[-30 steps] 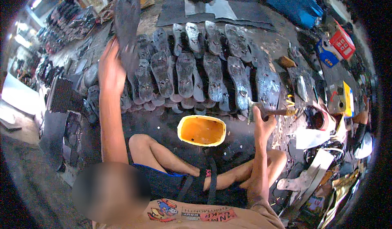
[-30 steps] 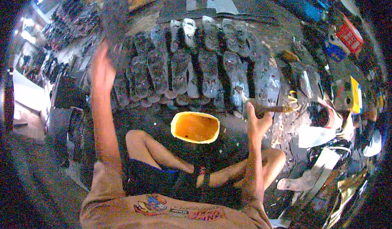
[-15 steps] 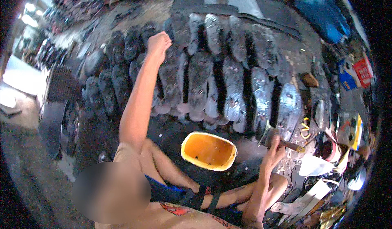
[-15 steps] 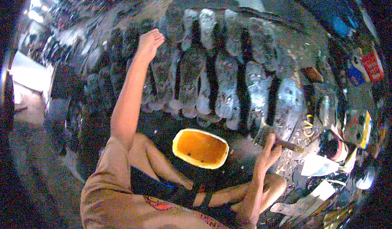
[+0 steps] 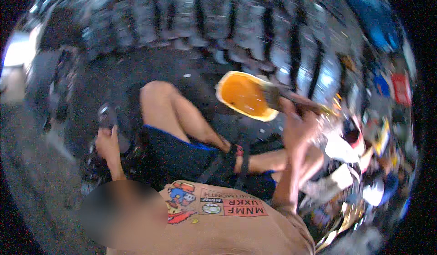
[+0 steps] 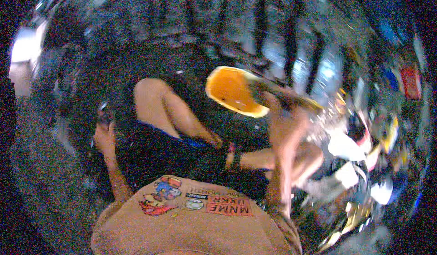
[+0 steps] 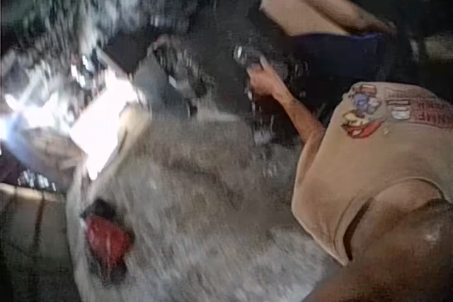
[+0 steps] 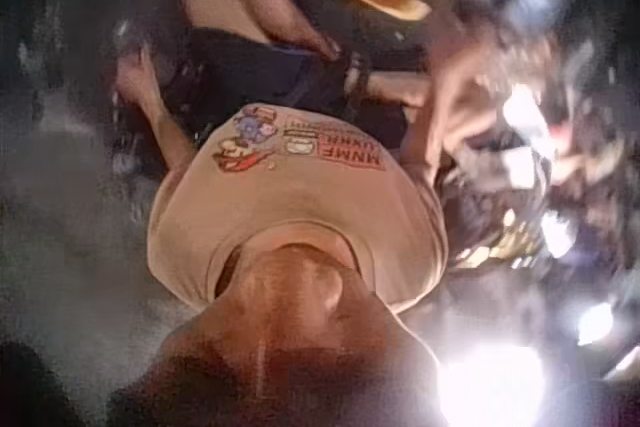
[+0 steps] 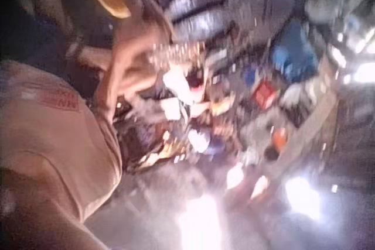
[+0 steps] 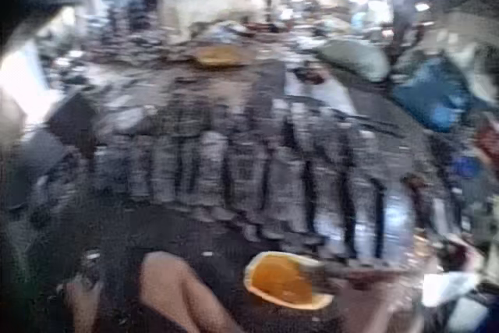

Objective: The person sits on the floor and repeatedly picks up grey slipper soles, applies a yellowish substance from a container using a brush, and places them back in a pile. The person handles the soles one at a time, dipping the brush into the container between applications.

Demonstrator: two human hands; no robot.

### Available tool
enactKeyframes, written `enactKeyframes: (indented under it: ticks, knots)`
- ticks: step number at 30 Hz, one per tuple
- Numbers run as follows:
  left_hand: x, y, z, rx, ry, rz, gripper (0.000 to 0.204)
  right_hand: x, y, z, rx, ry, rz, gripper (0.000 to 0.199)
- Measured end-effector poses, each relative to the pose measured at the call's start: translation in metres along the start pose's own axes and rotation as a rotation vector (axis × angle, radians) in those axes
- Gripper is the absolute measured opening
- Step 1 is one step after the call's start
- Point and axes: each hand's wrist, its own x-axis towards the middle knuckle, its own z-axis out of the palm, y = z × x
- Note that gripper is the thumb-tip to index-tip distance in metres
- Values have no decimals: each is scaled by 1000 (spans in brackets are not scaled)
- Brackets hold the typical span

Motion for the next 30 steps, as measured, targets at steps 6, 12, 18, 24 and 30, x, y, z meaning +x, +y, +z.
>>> enactKeyframes:
  ticks: [6, 12, 18, 24, 30]
  knots:
    - [7, -36, 37, -80, 22, 0, 31, -20, -6, 27, 198, -277, 128, 25]
    - [1, -2, -32, -594, 73, 146, 21, -32, 5, 15, 733, 155, 539, 20]
    - [-98, 122, -59, -328, -74, 812, 44, -59, 39, 1, 556, -115, 623, 26]
    - [-109, 143, -45, -714, -344, 606, 42, -79, 36, -5, 1222, -101, 910, 27]
    - [-140, 206, -50, -2116, -1408, -275, 55, 4, -16, -27, 1221, 111, 500, 30]
